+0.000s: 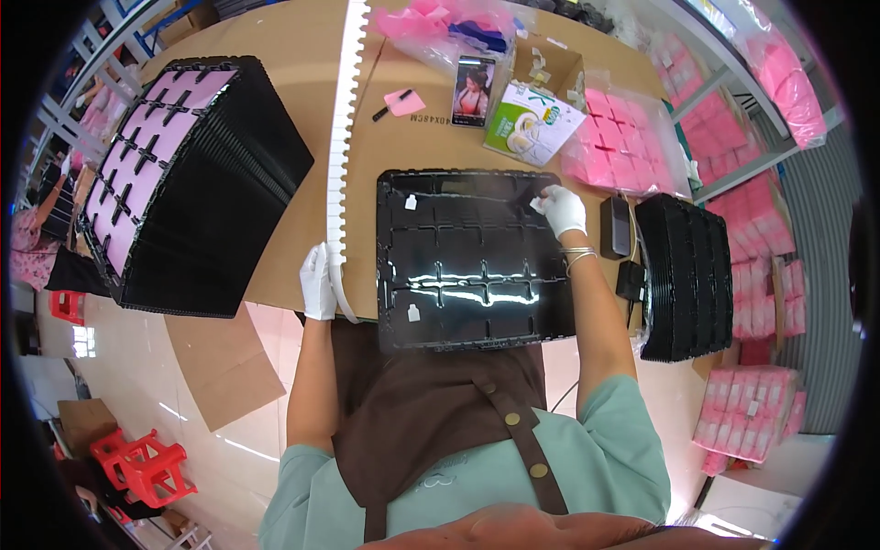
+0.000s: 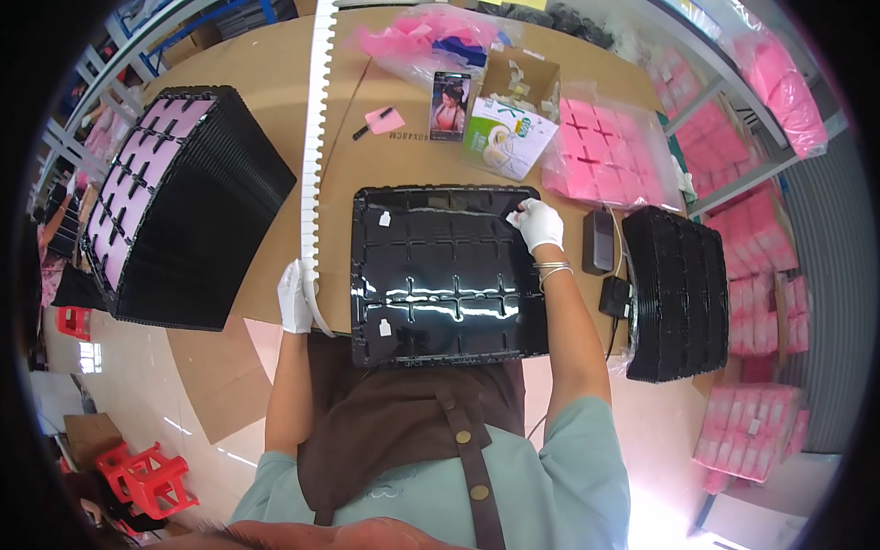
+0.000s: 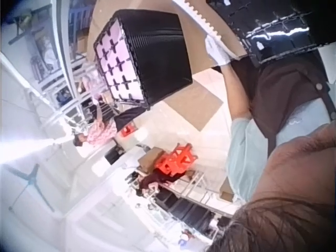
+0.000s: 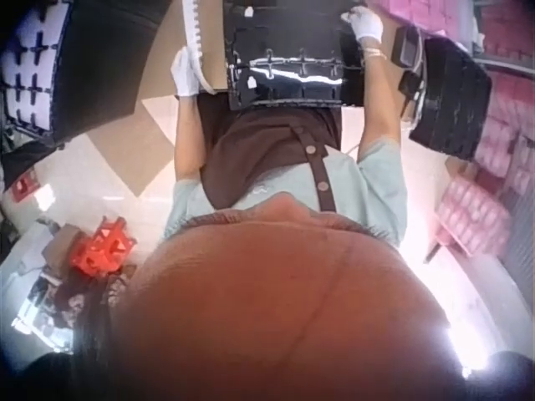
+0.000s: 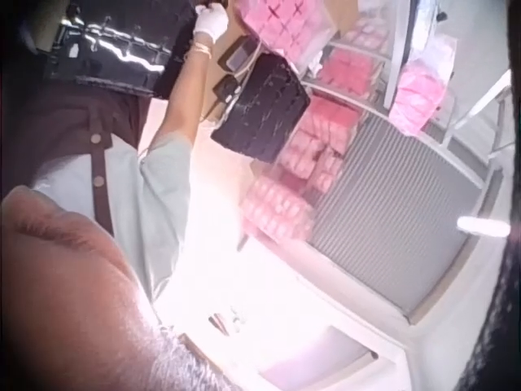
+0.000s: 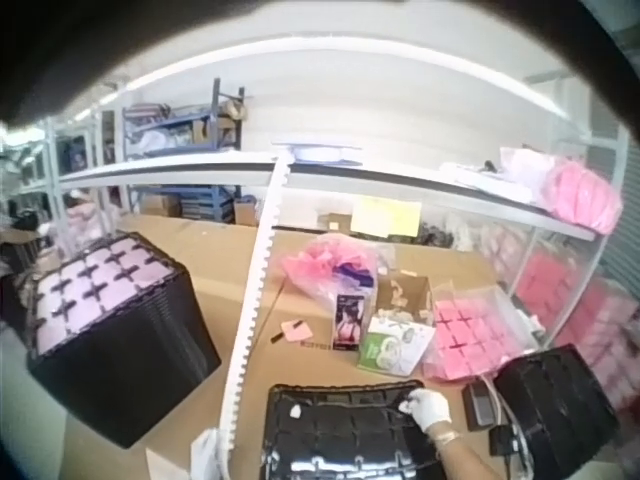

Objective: The person assembles pink foam squares into black grid trays by hand.

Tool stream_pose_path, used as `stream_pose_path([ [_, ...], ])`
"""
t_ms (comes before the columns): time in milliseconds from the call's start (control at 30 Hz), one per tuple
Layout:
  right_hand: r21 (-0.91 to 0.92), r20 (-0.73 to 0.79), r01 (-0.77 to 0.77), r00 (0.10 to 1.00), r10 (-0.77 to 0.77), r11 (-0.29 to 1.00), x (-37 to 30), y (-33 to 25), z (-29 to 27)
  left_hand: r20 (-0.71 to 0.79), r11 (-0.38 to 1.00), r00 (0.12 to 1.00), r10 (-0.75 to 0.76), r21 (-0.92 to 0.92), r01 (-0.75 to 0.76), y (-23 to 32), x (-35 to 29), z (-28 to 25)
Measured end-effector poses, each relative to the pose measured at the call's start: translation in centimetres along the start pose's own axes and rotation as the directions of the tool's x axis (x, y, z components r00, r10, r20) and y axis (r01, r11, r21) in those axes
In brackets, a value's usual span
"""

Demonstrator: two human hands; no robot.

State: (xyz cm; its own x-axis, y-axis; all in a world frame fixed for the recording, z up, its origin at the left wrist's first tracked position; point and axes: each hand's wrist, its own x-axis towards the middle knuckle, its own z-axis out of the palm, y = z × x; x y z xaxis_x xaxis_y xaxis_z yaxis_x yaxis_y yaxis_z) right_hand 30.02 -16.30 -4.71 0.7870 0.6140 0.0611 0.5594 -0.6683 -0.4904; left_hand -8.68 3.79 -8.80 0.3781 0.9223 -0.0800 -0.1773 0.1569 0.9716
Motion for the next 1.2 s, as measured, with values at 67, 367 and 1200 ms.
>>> stream_pose_path([
  [67,-0.102,0.055,0.028,0.998,-0.023,0.994,1.5,1.0,0.2,0.020,0.999,0.999,0.032,-0.020,-0.031,-1.1,0.2,-1.0],
  [367,0.173,0.294,-0.066,0.956,0.013,0.983,3.6,3.0,1.0,0.149,0.934,0.989,0.000,-0.352,0.053,-0.3,0.9,-1.6],
  [1200,-0.128,0.008,-0.145,0.989,0.147,0.981,0.5,-1.3,1.0,0.146,0.920,0.989,0.019,-0.390,0.040,-1.2,0.9,-1.9],
])
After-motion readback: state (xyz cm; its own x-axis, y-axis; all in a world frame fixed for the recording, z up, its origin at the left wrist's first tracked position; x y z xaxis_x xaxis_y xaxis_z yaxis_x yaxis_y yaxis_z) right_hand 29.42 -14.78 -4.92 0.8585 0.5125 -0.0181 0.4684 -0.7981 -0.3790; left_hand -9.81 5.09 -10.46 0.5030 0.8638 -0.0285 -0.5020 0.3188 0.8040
